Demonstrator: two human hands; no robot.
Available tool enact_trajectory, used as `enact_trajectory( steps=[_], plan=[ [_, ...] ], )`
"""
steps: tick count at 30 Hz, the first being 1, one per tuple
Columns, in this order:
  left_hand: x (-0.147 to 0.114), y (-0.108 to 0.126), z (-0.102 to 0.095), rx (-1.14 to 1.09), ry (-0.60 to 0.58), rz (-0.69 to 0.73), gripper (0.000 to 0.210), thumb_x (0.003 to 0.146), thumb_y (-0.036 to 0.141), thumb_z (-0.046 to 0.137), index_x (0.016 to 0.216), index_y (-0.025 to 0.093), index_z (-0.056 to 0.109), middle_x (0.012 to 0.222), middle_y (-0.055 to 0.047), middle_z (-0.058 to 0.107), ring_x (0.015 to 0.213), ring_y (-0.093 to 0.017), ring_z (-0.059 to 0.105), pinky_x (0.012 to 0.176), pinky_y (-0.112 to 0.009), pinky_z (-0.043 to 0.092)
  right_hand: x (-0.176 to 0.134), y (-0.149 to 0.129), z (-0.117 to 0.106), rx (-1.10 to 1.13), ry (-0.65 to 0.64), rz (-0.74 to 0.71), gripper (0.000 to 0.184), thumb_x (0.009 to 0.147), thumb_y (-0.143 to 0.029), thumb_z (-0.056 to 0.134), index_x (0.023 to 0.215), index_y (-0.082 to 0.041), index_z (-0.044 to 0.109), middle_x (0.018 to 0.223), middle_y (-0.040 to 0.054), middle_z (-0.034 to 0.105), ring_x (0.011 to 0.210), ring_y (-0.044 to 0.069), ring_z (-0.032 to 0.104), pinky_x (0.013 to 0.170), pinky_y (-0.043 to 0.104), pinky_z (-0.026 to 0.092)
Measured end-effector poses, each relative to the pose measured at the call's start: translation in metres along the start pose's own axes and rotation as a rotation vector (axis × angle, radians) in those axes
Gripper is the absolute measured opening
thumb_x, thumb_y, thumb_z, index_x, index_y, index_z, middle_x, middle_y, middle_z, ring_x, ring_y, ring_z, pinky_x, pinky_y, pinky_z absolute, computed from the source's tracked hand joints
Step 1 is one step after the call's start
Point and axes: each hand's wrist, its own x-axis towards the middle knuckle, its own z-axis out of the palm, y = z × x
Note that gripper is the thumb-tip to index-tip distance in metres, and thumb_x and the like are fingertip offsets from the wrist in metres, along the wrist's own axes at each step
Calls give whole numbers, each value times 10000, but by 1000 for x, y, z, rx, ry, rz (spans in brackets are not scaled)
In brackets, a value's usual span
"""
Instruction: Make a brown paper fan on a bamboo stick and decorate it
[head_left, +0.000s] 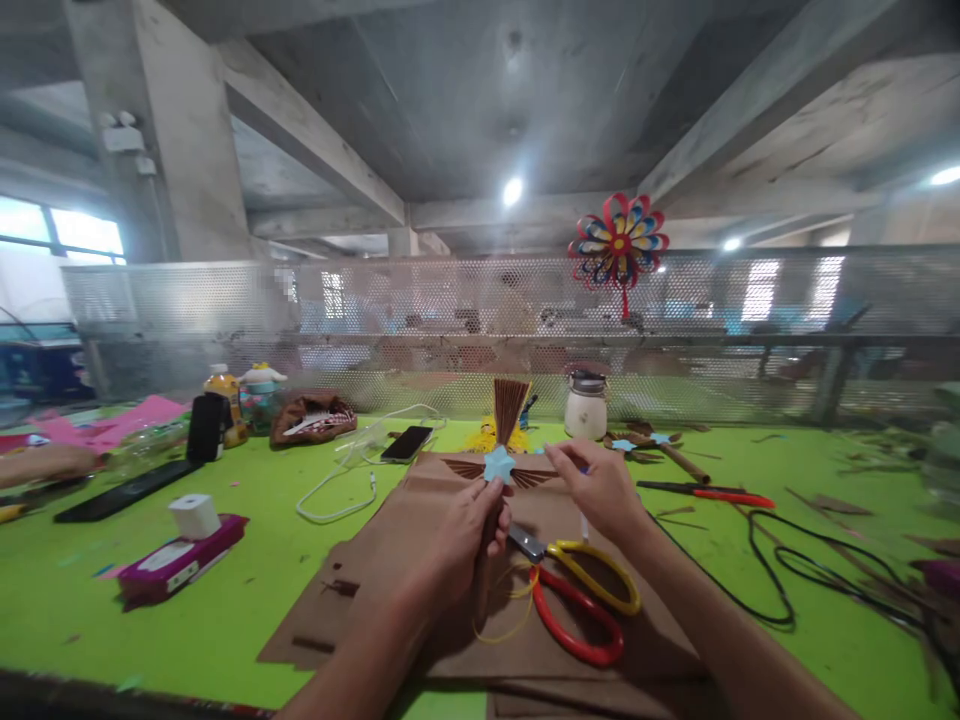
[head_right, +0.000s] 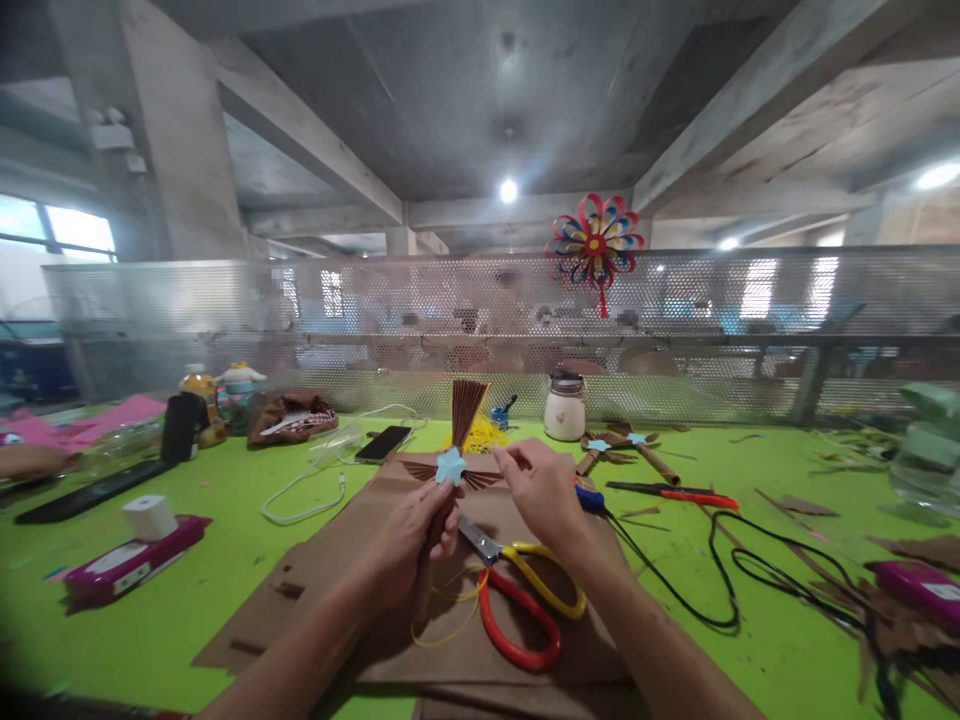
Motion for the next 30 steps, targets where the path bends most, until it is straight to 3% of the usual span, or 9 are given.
enact_trajectory(
  steps=[4, 10, 14, 21, 25, 27, 30],
  plan=[
    [2, -4, -2, 4, 6, -2, 367, 731, 513, 628, 819, 170, 529, 560, 44, 492, 432, -52, 400, 391, -142, 269, 5, 9, -2, 33, 35, 42, 366, 847, -443, 502, 733, -135, 666, 690, 60, 656, 643, 179, 569, 622, 281, 409],
    [6, -9, -6, -5, 3, -4, 382, 733, 523, 621, 852, 170, 536, 565, 37, 504, 431, -59, 410, 389, -143, 280, -1, 4, 7, 121, -227, -80, 405, 881, -414, 443, 608, -163, 607, 555, 15, 584, 543, 141, 520, 540, 249, 367],
    [6, -7, -7, -14, 35, 3, 373, 728, 517, 625, 839, 176, 527, 553, 40, 512, 416, -57, 410, 382, -140, 271, -3, 3, 10, 200, -266, -48, 480, 890, -471, 418, 557, -164, 576, 499, 6, 548, 498, 127, 513, 530, 241, 376],
    [2, -2, -4, -98, 16, -17, 281, 780, 442, 596, 817, 175, 515, 560, 38, 510, 417, -52, 409, 384, -138, 283, 7, 24, 5, 383, 88, 274, 528, 781, -622, 497, 677, -131, 659, 591, 58, 632, 566, 175, 585, 555, 281, 441],
    [2, 0, -5, -144, -1, 7, 267, 808, 436, 563, 823, 175, 509, 579, 30, 517, 442, -63, 441, 417, -155, 326, 6, 22, 1, 225, 267, 123, 411, 794, -521, 545, 728, -134, 667, 693, 67, 649, 654, 177, 571, 641, 298, 448],
    [2, 0, -4, -104, -9, 2, 287, 812, 459, 553, 834, 177, 504, 587, 31, 516, 435, -58, 425, 409, -152, 305, 6, 18, -3, 170, 285, 32, 342, 798, -468, 566, 757, -143, 667, 713, 57, 646, 669, 170, 562, 660, 294, 445],
    [-1, -1, -1, 31, -48, -22, 337, 795, 508, 559, 846, 181, 500, 598, 31, 519, 439, -56, 412, 401, -152, 273, 10, 14, -9, 268, 259, 63, 323, 800, -457, 572, 786, -148, 662, 715, 54, 654, 666, 168, 583, 660, 292, 462]
  ],
)
